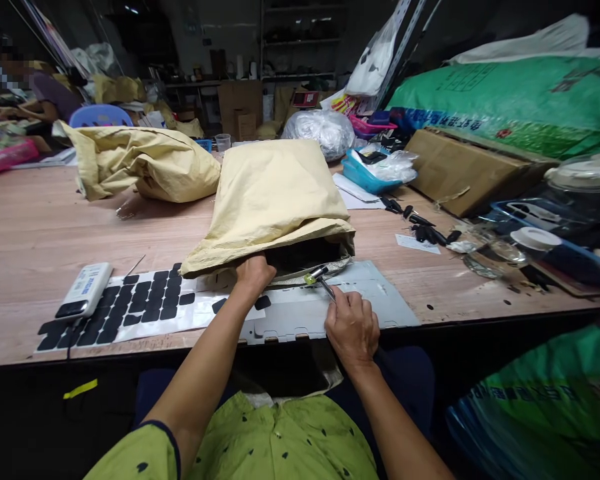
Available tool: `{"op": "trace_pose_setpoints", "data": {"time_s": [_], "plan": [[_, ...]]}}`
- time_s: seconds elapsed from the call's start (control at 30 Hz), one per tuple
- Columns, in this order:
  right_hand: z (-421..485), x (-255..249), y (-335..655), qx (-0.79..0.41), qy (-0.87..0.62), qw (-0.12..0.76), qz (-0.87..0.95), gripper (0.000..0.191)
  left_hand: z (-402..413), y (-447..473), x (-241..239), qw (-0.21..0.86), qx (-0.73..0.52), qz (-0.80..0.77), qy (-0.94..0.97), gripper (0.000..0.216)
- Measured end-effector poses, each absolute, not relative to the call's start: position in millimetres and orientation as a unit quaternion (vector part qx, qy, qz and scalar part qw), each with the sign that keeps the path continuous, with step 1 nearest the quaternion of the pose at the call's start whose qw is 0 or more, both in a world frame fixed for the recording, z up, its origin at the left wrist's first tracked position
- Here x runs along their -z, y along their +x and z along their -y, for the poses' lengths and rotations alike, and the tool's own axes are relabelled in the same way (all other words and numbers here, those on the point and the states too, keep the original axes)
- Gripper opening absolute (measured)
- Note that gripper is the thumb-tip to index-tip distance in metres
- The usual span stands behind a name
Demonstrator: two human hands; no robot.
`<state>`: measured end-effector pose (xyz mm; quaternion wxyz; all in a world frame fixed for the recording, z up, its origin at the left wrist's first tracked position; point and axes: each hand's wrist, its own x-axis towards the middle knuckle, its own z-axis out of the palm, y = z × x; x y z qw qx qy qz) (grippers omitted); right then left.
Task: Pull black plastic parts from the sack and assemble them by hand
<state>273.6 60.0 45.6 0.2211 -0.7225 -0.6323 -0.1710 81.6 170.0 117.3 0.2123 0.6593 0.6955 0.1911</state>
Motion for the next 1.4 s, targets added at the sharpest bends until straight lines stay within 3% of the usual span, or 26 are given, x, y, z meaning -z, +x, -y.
{"op": "trace_pose_setpoints", "data": {"time_s": [0.13, 0.37, 0.6, 0.77, 1.27, 1.4], "plan": [[-60, -46, 271, 0.159, -0.728, 0.242, 0.621, 0.034, -133, 61, -130, 0.140, -0.174, -0.693, 0.686, 0.012], [-59, -43, 277, 0.140, -0.714, 0.285, 0.624, 0.037, -90, 38, -87, 0.243, -0.248, -0.537, 0.769, 0.015], [-32, -64, 246, -0.051, -0.619, 0.411, 0.667, 0.044, -92, 34, -77, 0.297, -0.285, -0.521, 0.748, 0.019], [-15, -66, 219, -0.165, -0.556, 0.410, 0.704, 0.044, -92, 33, -75, 0.312, -0.318, -0.524, 0.726, 0.020], [-9, -63, 211, -0.136, -0.552, 0.345, 0.747, 0.046, -94, 31, -71, 0.312, -0.326, -0.487, 0.748, 0.012], [-8, -66, 216, -0.127, -0.553, 0.395, 0.722, 0.047, -93, 31, -70, 0.314, -0.329, -0.490, 0.743, 0.016]]}}
